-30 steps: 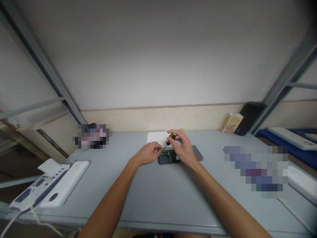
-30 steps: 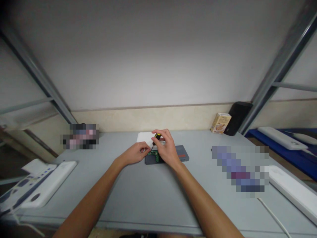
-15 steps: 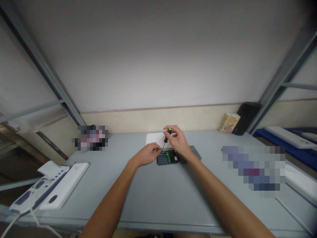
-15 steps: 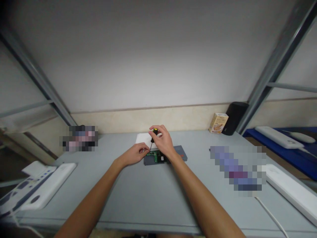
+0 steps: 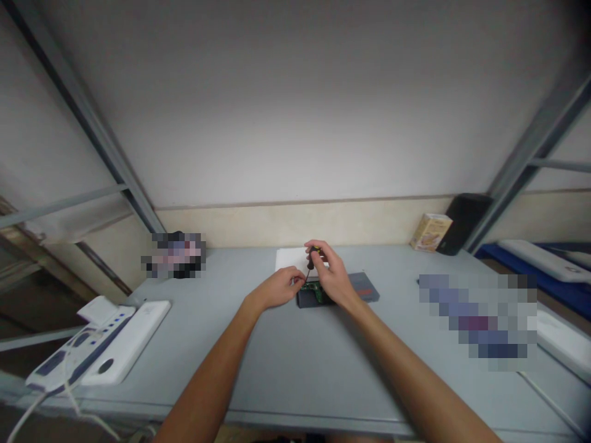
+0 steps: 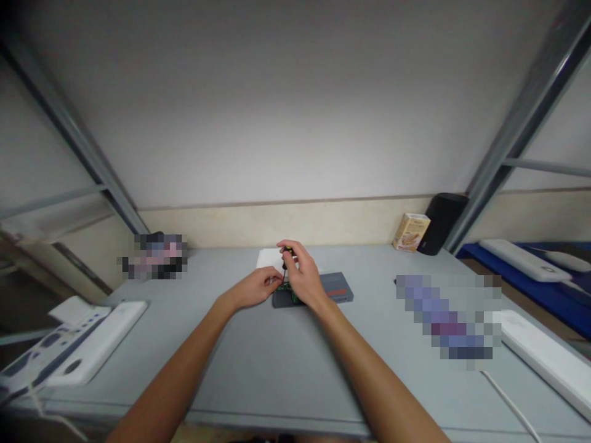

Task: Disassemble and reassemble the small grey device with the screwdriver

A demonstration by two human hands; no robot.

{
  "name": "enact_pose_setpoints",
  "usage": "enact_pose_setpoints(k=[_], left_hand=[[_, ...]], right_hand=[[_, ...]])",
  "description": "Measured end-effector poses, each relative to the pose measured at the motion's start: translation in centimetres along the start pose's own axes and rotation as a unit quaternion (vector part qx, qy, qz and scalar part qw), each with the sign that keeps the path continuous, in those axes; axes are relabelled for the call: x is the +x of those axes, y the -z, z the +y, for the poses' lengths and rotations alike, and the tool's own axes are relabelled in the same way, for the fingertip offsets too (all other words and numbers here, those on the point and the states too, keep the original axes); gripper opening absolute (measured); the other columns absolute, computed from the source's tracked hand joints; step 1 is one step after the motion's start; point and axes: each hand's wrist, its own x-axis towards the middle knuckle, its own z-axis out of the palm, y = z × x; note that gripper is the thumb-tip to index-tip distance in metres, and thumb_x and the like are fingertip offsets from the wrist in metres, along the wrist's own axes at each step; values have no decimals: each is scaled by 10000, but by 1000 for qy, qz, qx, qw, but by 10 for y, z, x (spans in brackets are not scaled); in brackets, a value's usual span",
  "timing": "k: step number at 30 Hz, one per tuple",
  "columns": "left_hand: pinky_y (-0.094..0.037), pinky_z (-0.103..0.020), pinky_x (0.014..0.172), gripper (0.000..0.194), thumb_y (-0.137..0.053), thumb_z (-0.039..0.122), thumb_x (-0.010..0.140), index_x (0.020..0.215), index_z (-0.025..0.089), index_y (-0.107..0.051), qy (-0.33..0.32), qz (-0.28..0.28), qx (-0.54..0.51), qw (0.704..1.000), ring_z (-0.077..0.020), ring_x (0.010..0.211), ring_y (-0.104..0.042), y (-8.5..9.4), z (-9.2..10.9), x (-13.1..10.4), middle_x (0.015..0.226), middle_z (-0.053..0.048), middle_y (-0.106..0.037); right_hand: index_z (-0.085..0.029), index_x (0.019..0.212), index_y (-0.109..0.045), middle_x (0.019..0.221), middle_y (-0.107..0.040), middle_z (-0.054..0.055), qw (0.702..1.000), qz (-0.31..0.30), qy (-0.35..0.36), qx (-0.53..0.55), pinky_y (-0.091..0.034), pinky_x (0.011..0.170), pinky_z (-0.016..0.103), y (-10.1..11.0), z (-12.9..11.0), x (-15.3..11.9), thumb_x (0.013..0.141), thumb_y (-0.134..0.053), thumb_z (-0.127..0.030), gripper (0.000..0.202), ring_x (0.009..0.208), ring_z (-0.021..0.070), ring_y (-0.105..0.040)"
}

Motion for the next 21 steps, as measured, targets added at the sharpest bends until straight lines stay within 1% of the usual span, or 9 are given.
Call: enact_pose_setpoints(k=[2,5,8,10,12,16,18,21], left_hand=[[-459,-252,751,207,-507,203,940,920,160,-709,3,0,3,1000,-180,813,-611,0,0,0,873,-44,-701],[-456,-256,749,215,-498,208,947,899,156,-700,1,2,7,1000,-182,806,-608,-2,0,0,869,-47,-700],[-449,-256,747,220,-488,200,944,880,160,-694,-8,0,8,1000,-179,796,-601,-2,0,1,852,-42,-693],[-447,-259,751,220,-487,204,943,877,162,-693,-9,0,9,1000,-180,800,-599,-2,0,1,851,-41,-690],[-447,-263,756,219,-488,209,944,877,164,-691,-9,3,11,1000,-183,808,-598,-2,-1,1,856,-41,-688],[-445,-262,754,226,-482,213,952,866,167,-685,-9,0,10,1000,-184,815,-598,-2,-1,1,854,-40,-684],[-445,-262,751,224,-482,216,955,869,167,-683,-7,1,6,1000,-183,811,-600,-2,-1,1,856,-39,-686],[-444,-262,748,222,-481,212,953,871,167,-682,-7,3,5,1000,-181,798,-600,-2,-1,1,847,-38,-688]], right_hand=[[-256,1172,-620,1064,-646,41,1000,4,3,-6,-510,843,334,0,-1,-2,991,-530,-344,220,939,190,-637],[-243,1058,-660,1071,-607,57,998,38,34,-25,-507,832,329,0,-4,-3,949,-610,-328,147,1009,208,-607],[-237,969,-691,993,-588,52,996,61,56,-33,-501,802,323,-1,-7,-2,928,-633,-279,82,954,202,-598],[-240,971,-699,963,-598,43,996,59,58,-36,-495,805,325,-1,-7,-1,932,-615,-249,93,908,192,-601],[-244,1009,-698,985,-623,43,997,47,54,-31,-492,817,329,0,-7,-1,953,-568,-233,141,894,186,-612],[-252,1116,-665,1053,-662,47,999,11,36,4,-498,846,338,2,-4,-1,998,-491,-265,210,942,187,-636],[-259,1129,-663,1098,-653,54,999,9,31,9,-500,870,344,3,-3,-2,988,-530,-293,197,1015,198,-629],[-261,1067,-702,1170,-582,74,999,41,36,-5,-509,886,345,3,-4,-2,925,-641,-302,160,1117,219,-587]])
